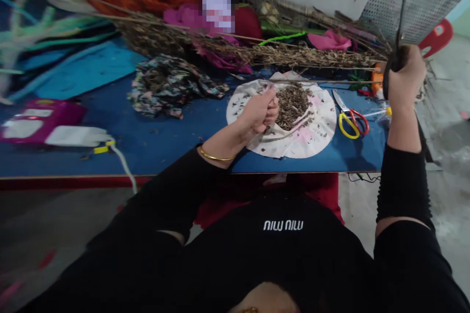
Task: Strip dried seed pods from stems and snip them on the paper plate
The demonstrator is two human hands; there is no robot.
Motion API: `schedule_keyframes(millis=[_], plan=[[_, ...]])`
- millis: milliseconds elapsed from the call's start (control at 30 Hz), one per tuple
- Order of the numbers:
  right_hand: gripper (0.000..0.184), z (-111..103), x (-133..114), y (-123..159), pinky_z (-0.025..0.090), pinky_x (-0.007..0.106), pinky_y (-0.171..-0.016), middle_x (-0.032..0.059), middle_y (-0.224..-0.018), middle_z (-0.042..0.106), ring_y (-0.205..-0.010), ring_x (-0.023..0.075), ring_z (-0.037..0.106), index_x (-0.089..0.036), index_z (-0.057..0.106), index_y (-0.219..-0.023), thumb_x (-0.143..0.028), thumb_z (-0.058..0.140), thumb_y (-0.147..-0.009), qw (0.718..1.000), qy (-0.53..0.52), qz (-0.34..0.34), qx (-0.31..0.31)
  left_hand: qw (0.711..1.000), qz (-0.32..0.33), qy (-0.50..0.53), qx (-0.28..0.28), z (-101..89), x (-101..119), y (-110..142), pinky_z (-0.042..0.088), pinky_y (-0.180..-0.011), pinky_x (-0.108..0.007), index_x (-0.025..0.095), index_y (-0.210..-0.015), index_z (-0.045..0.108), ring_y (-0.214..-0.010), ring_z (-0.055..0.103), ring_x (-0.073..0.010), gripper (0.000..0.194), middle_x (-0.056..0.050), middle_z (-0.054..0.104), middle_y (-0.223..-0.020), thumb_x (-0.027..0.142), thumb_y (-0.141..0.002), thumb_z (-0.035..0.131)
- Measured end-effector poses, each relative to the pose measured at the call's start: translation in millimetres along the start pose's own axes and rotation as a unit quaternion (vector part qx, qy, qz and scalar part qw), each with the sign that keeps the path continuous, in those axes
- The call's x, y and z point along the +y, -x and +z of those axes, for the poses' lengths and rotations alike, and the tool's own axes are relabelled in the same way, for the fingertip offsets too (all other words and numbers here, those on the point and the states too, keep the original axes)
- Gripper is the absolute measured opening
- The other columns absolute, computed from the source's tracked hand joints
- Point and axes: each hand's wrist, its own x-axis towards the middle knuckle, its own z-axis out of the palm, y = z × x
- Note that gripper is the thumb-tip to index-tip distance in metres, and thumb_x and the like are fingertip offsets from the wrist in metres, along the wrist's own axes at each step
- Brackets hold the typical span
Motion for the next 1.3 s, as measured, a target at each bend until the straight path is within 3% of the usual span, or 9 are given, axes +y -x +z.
schedule_keyframes(millis=[33,133,267,400,500,667,900,1133,1300], plan=[[0.022,5.8,-15.8,13.4,0.047,0.031,-0.066,0.0116,-0.1,0.079,-0.075,0.0146,0.069,-0.018,0.072,-0.115,-0.023,0.072,-0.094,0.991,-0.129,0.0,-0.023,1.0,0.006,-0.001,-0.003,0.0,-0.4,0.0,0.009,-0.039,-0.021,0.025,-0.067,0.035,-0.036,0.016,-0.0048,0.059,0.009,0.027,-0.044,0.065,-0.101,0.06],[0.031,26.8,-63.7,58.2,0.042,0.031,-0.054,-0.001,-0.073,0.067,-0.051,0.0113,0.051,-0.023,0.071,-0.112,-0.037,0.083,-0.086,0.896,-0.419,0.003,-0.145,1.0,0.026,-0.004,-0.009,-0.2,-1.1,-0.3,0.009,-0.04,-0.021,0.025,-0.066,0.035,-0.037,0.014,-0.0049,0.058,0.009,0.026,-0.045,0.062,-0.103,0.059],[0.047,54.2,-102.9,100.7,0.043,0.031,-0.054,-0.0044,-0.072,0.063,-0.054,0.013,0.049,-0.028,0.073,-0.114,-0.049,0.091,-0.076,0.82,-0.518,-0.034,-0.241,0.999,0.041,-0.009,-0.009,-3.9,-1.8,-0.9,0.011,-0.041,-0.022,0.025,-0.068,0.038,-0.039,0.017,-0.0055,0.062,0.009,0.026,-0.047,0.074,-0.098,0.062],[0.056,67.6,-95.5,111.3,0.055,0.037,-0.072,-0.0002,-0.086,0.068,-0.076,0.0202,0.062,-0.028,0.073,-0.122,-0.058,0.087,-0.076,0.844,-0.451,-0.086,-0.277,0.996,0.036,-0.018,-0.083,-12.9,-0.6,2.3,0.024,-0.044,-0.026,0.024,-0.078,0.052,-0.044,0.03,-0.0082,0.061,0.005,0.037,-0.055,0.083,-0.09,0.065],[0.062,65.7,-74.3,111.4,0.058,0.041,-0.078,0.0036,-0.094,0.071,-0.084,0.0246,0.066,-0.024,0.072,-0.126,-0.061,0.083,-0.078,0.858,-0.391,-0.112,-0.314,0.989,0.028,-0.043,-0.141,-20.2,-0.6,5.4,0.036,-0.054,-0.029,0.021,-0.089,0.064,-0.056,0.044,-0.0107,0.045,0.0,0.049,-0.067,0.063,-0.09,0.078],[0.066,51.6,-55.4,114.8,0.056,0.039,-0.079,0.0078,-0.106,0.073,-0.087,0.0256,0.067,-0.022,0.07,-0.134,-0.06,0.078,-0.081,0.857,-0.303,-0.181,-0.376,0.988,0.059,-0.104,-0.096,-26.0,-6.2,6.1,0.047,-0.074,-0.033,0.019,-0.123,0.07,-0.082,0.061,-0.0193,0.04,-0.007,0.064,-0.086,0.044,-0.092,0.079],[0.071,44.0,-65.2,124.3,0.054,0.042,-0.082,0.0154,-0.125,0.071,-0.102,0.0344,0.07,-0.021,0.067,-0.14,-0.064,0.068,-0.084,0.856,-0.213,-0.259,-0.395,0.978,0.081,-0.158,-0.106,-19.7,-4.3,9.8,0.051,-0.084,-0.034,0.019,-0.129,0.072,-0.098,0.064,-0.0215,0.035,-0.009,0.068,-0.103,0.03,-0.096,0.071],[0.066,47.9,-70.2,130.0,0.049,0.037,-0.076,0.0152,-0.117,0.074,-0.099,0.0323,0.07,-0.019,0.07,-0.135,-0.064,0.064,-0.086,0.842,-0.222,-0.286,-0.4,0.981,0.022,-0.169,-0.097,-18.8,-4.6,13.2,0.052,-0.071,-0.031,0.02,-0.144,0.068,-0.082,0.063,-0.018,0.049,-0.006,0.067,-0.092,0.024,-0.095,0.069],[0.044,47.2,-71.3,130.5,0.043,0.032,-0.069,0.0111,-0.105,0.078,-0.084,0.026,0.068,-0.02,0.072,-0.123,-0.042,0.06,-0.087,0.84,-0.209,-0.28,-0.415,0.975,0.033,-0.196,-0.099,-19.4,-1.9,12.3,0.053,-0.075,-0.031,0.018,-0.133,0.073,-0.086,0.063,-0.0178,0.039,-0.008,0.068,-0.099,0.022,-0.095,0.068]])
